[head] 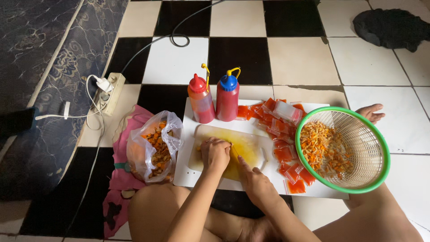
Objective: The person uses a knife to chop small fried food items on a white cutting board. They then pick up the chopped pieces and place them into a green plastic basket sitting on the floor.
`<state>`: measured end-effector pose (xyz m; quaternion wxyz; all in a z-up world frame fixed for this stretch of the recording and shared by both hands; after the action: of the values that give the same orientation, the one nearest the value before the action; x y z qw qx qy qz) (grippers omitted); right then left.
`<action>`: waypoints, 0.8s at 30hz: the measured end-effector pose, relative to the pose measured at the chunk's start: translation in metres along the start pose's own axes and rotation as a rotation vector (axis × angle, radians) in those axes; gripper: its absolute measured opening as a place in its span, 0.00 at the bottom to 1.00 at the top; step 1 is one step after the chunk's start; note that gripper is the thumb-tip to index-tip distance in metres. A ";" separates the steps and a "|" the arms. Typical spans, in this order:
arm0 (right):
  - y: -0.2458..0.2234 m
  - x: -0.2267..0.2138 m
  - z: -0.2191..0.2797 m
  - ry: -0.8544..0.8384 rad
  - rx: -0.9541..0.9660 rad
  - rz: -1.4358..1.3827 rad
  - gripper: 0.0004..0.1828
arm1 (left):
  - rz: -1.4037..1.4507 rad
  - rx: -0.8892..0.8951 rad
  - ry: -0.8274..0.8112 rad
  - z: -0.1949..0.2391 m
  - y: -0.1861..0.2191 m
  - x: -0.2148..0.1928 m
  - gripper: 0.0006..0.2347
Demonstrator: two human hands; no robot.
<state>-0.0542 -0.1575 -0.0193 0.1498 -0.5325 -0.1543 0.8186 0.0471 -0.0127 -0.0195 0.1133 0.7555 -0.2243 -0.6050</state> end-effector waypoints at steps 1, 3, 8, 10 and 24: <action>0.001 0.005 -0.004 -0.005 0.000 0.001 0.36 | 0.001 -0.004 -0.002 0.001 0.001 0.000 0.05; -0.001 0.009 -0.011 0.053 -0.031 0.046 0.38 | -0.018 0.062 0.104 0.003 0.007 -0.008 0.05; -0.001 -0.003 0.009 -0.016 0.049 -0.059 0.34 | -0.045 0.125 0.261 0.014 0.020 -0.020 0.05; 0.002 -0.008 0.024 -0.007 0.053 -0.068 0.35 | -0.051 0.107 0.260 0.018 0.018 -0.017 0.05; -0.011 -0.030 0.019 -0.020 0.016 -0.030 0.31 | -0.168 -0.050 -0.070 0.008 0.007 0.005 0.11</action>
<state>-0.0588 -0.1615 0.0178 0.1647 -0.5205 -0.1573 0.8229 0.0387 -0.0204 -0.0229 0.0731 0.7471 -0.1491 -0.6436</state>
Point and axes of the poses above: each hand's wrist, its own z-axis away from the middle knuckle, its own x-axis out of the palm, y = z × x, the point moved 6 cm from there along -z, towards the middle knuckle, and after that the axes turned 3 degrees about z, right-handed, at the moved point
